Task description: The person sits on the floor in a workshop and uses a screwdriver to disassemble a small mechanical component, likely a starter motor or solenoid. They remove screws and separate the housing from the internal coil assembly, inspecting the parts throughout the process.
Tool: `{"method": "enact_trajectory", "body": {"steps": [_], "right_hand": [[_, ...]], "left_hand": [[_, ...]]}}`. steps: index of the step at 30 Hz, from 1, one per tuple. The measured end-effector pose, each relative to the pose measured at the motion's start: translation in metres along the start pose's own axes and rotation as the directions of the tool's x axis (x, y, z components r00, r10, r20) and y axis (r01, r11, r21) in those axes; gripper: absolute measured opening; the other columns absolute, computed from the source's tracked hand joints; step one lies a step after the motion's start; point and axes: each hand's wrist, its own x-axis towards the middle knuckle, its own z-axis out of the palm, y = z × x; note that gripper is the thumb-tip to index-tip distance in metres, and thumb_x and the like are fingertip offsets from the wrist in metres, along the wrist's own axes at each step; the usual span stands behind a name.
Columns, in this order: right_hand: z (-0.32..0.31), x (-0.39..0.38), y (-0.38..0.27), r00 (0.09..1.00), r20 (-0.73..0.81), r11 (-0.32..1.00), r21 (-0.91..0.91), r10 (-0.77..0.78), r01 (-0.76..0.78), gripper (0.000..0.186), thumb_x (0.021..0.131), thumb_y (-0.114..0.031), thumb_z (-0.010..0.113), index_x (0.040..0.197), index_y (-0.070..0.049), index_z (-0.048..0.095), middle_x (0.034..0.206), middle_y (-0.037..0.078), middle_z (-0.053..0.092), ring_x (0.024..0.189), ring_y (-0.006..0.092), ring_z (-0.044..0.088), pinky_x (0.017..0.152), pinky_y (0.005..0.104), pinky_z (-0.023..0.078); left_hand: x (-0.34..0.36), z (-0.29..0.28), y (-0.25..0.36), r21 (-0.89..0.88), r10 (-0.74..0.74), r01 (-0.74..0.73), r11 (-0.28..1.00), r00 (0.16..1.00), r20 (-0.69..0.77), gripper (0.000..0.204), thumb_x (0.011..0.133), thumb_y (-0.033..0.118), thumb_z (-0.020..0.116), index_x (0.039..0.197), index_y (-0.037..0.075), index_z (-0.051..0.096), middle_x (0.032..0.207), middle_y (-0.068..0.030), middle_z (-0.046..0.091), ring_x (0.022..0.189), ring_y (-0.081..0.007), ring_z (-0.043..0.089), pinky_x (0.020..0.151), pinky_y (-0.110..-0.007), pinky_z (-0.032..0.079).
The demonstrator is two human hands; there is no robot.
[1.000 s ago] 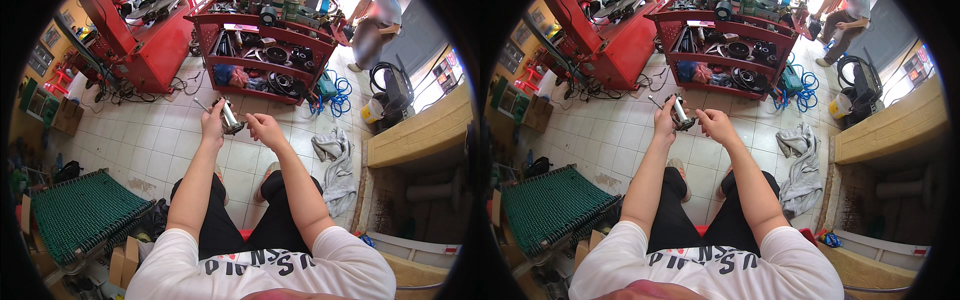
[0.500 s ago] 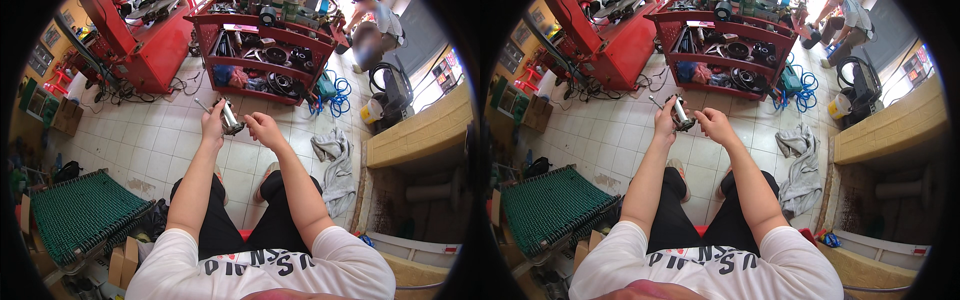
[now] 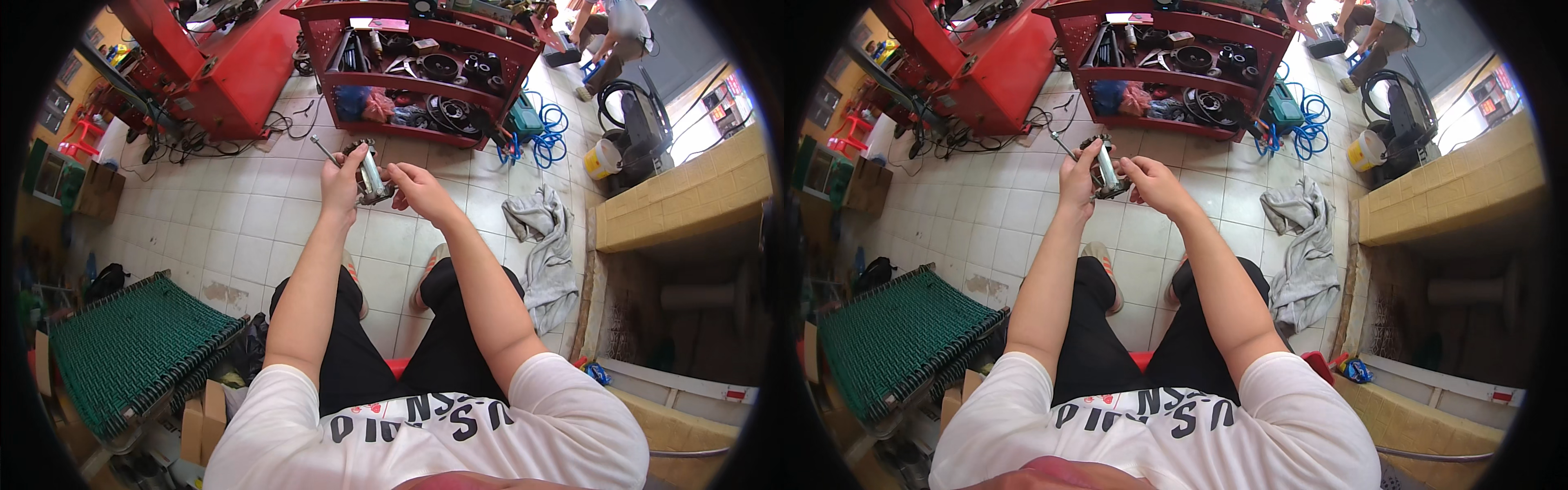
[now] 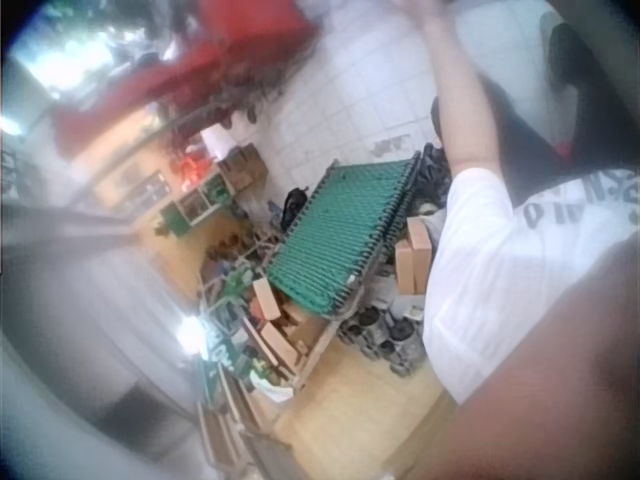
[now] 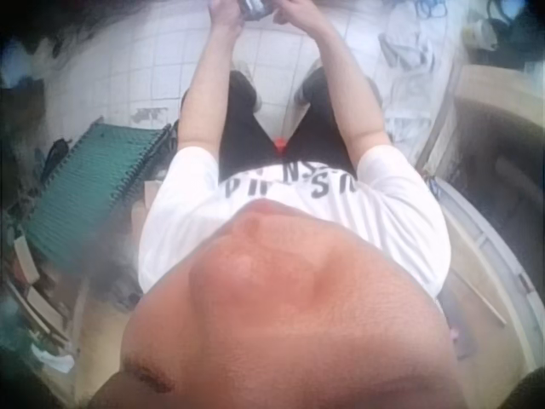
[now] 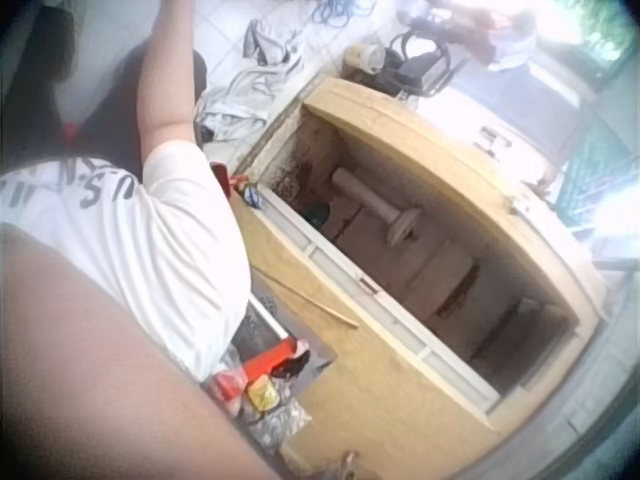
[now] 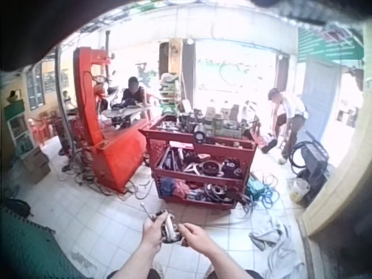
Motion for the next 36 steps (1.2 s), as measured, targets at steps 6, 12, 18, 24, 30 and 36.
{"method": "enact_trajectory", "body": {"steps": [6,12,18,24,30,36], "right_hand": [[-0.007,0.000,-0.002,0.999,0.014,0.999,0.012,0.052,-0.052,0.051,0.105,-0.047,0.041,0.113,-0.003,0.066,0.093,0.004,0.061,0.066,0.0090,0.059,0.061,0.0245,0.051],[-0.011,0.004,0.005,0.999,-0.035,0.999,0.051,-0.007,0.009,0.051,0.105,-0.047,0.039,0.105,-0.003,0.063,0.086,0.005,0.064,0.060,0.0093,0.059,0.057,0.0245,0.050],[-0.017,0.008,0.000,0.994,-0.101,0.968,0.243,-0.039,0.063,0.056,0.104,-0.051,0.039,0.100,0.000,0.063,0.076,0.007,0.065,0.055,0.0093,0.058,0.052,0.0235,0.048],[-0.018,0.012,0.005,0.992,-0.123,0.959,0.276,-0.037,0.070,0.056,0.105,-0.049,0.039,0.099,0.001,0.063,0.075,0.008,0.065,0.054,0.0100,0.057,0.052,0.0242,0.048],[-0.012,0.010,0.001,0.995,-0.099,0.966,0.254,-0.016,0.041,0.052,0.105,-0.050,0.038,0.101,-0.004,0.063,0.079,0.007,0.067,0.059,0.0105,0.059,0.058,0.0246,0.049],[-0.022,0.043,0.011,0.996,-0.087,0.975,0.219,-0.029,0.047,0.052,0.104,-0.051,0.040,0.099,-0.005,0.063,0.078,0.007,0.067,0.057,0.0103,0.059,0.056,0.0248,0.049]], "left_hand": [[-0.004,0.007,0.003,-0.034,-0.059,0.060,0.998,0.998,0.032,0.035,0.089,0.026,0.072,0.106,0.001,0.054,0.095,-0.0136,0.068,0.072,-0.0218,0.070,0.061,-0.034,0.059],[-0.004,0.004,0.003,-0.098,-0.151,0.149,0.984,0.988,-0.019,0.038,0.095,0.038,0.060,0.111,0.003,0.060,0.103,-0.0118,0.071,0.083,-0.0193,0.069,0.070,-0.033,0.058],[0.001,0.002,0.009,-0.278,-0.145,0.150,0.949,0.989,0.038,0.038,0.097,0.040,0.056,0.110,0.004,0.058,0.103,-0.0130,0.071,0.083,-0.0210,0.069,0.073,-0.033,0.058],[0.004,-0.003,0.005,-0.296,-0.150,0.152,0.943,0.988,0.028,0.035,0.097,0.038,0.057,0.109,0.005,0.059,0.104,-0.0139,0.071,0.084,-0.0222,0.069,0.072,-0.034,0.059],[0.007,-0.004,0.002,-0.285,-0.204,0.199,0.938,0.979,0.011,0.035,0.096,0.039,0.057,0.109,0.006,0.059,0.104,-0.0134,0.072,0.084,-0.0215,0.070,0.073,-0.034,0.059],[0.030,0.002,-0.006,-0.312,-0.281,0.271,0.911,0.960,0.013,0.034,0.096,0.039,0.057,0.111,0.009,0.059,0.104,-0.0119,0.072,0.085,-0.0207,0.070,0.069,-0.034,0.060]]}}
